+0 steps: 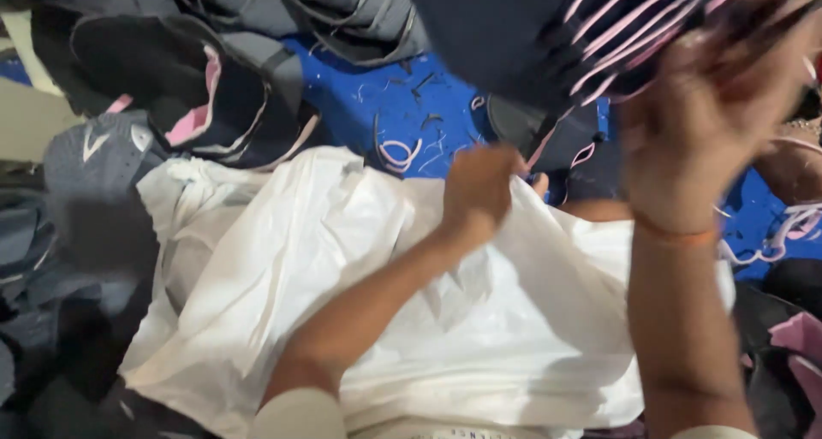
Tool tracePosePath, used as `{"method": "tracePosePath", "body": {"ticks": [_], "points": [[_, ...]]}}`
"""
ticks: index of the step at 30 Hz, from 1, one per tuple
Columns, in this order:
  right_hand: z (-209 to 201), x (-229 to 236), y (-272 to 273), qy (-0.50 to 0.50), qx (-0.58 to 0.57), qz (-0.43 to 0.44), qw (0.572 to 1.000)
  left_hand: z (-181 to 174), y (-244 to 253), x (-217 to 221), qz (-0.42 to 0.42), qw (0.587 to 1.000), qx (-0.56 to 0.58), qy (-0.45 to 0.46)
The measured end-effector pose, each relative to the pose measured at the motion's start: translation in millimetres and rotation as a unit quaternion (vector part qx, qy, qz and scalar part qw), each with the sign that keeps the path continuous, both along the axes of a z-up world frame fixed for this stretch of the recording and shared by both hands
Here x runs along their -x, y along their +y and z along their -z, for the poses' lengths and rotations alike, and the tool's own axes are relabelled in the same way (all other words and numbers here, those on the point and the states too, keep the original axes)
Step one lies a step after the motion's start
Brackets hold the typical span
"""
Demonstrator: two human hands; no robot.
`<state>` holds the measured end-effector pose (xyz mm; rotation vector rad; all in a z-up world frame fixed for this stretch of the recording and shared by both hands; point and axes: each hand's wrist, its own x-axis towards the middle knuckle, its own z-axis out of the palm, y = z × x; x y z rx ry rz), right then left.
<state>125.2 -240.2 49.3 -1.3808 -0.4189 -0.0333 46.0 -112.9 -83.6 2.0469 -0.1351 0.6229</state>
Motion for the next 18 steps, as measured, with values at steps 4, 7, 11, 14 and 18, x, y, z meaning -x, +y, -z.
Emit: {"method": "tracePosePath", "body": {"ticks": [4,7,11,14,18], "points": [[-67.1,20.9,19.6,-0.078,0.000,-0.014,0.997,33.4,14.4,-37.1,-0.110,0.964,0.235,0.057],[-85.4,44.2,40.6,-0.078,0.030,-0.018,0.996,8.0,13.5,-18.8,-0.046,0.985,0.168,0.003],[-60.9,45.6,32.9,-0.034,0.030,-0.070,0.997,-25.5,-13.7,16.2,0.153,0.976,-0.036,-0.151],[-70.9,54.7,31.5,-0.042,0.074,-0.027,0.996,9.3,-51.3,5.2,0.209,0.967,-0.138,-0.038],[-102.1,64.9,36.8,-0.068,0.080,-0.015,0.994,-35.0,-60.5,-1.3,0.124,0.983,-0.077,-0.110]]}}
